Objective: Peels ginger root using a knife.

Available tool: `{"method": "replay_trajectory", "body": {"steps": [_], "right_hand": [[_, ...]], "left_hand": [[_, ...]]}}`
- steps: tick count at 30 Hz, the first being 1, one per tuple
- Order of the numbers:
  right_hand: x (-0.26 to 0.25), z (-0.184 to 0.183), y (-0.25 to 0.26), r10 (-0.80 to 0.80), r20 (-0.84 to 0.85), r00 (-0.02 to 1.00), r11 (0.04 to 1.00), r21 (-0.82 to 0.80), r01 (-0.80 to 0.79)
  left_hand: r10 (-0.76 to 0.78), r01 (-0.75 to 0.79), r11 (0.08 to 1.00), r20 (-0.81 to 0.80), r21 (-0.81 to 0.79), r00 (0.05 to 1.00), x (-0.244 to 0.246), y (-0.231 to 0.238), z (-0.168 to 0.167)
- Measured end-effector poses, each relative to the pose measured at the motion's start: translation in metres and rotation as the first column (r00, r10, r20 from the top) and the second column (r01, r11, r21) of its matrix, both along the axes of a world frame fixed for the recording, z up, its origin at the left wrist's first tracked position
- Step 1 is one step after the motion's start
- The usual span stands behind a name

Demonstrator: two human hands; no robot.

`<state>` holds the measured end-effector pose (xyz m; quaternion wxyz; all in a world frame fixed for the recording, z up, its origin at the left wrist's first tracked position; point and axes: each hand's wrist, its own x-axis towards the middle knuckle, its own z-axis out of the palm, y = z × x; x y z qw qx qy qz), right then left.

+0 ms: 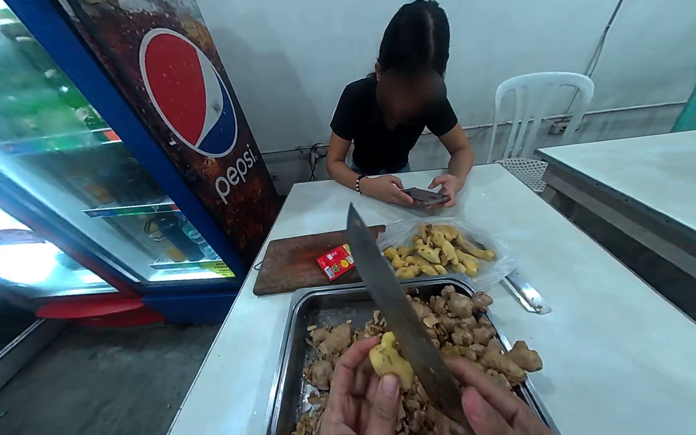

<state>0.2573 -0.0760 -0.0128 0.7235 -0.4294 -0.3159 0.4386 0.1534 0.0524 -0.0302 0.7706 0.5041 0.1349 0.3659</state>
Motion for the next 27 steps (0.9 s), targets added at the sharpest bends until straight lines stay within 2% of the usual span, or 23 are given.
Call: {"method": "replay_trajectory", "body": {"steps": [2, 4, 6, 7, 9, 11, 15, 20, 23, 27], "right_hand": [[0.003, 0.0, -0.002, 0.006, -0.057, 0.998, 1.0, 0.012, -0.005], [0.007, 0.002, -0.004, -0.042, 0.002, 0.999, 0.999, -0.008, 0.042], [0.006, 0.006, -0.003, -0.144, 0.244, 0.959, 0.985, -0.057, 0.163], [0.005, 0.007, -0.002, -0.165, 0.404, 0.9, 0.973, -0.084, 0.216], [0.002, 0.007, -0.002, -0.111, 0.607, 0.787, 0.958, -0.144, 0.246], [-0.002, 0.007, -0.001, -0.039, 0.693, 0.72, 0.955, -0.187, 0.232], [-0.003, 0.002, 0.004, -0.023, 0.73, 0.683, 0.971, -0.145, 0.188], [-0.007, 0.0, 0.008, -0.083, 0.763, 0.641, 0.971, -0.083, 0.226], [-0.008, -0.001, 0.009, -0.069, 0.727, 0.683, 0.976, -0.093, 0.197], [-0.011, 0.0, 0.01, -0.11, 0.691, 0.715, 0.974, -0.068, 0.216]], "left_hand": [[0.004, -0.004, 0.999, -0.011, -0.037, 1.0, -0.001, 0.001, 0.001], [0.023, -0.024, 0.999, -0.01, -0.045, 1.0, -0.003, 0.004, 0.001], [0.036, -0.037, 0.999, -0.021, -0.029, 0.999, -0.005, 0.006, 0.003], [0.044, -0.045, 0.999, -0.024, -0.026, 0.999, -0.005, 0.006, 0.003], [0.063, -0.064, 0.997, -0.028, -0.04, 0.998, -0.005, 0.005, 0.004], [0.065, -0.066, 0.997, -0.008, -0.048, 0.998, -0.006, 0.003, 0.001], [0.044, -0.044, 0.999, 0.015, -0.032, 0.999, -0.008, 0.002, 0.001], [0.095, -0.096, 0.995, -0.023, -0.03, 0.995, -0.009, -0.002, 0.004], [0.138, -0.135, 0.99, -0.05, 0.046, 0.989, -0.008, -0.002, 0.002], [0.175, -0.172, 0.969, 0.0, 0.178, 0.985, -0.005, -0.005, 0.002]]}}
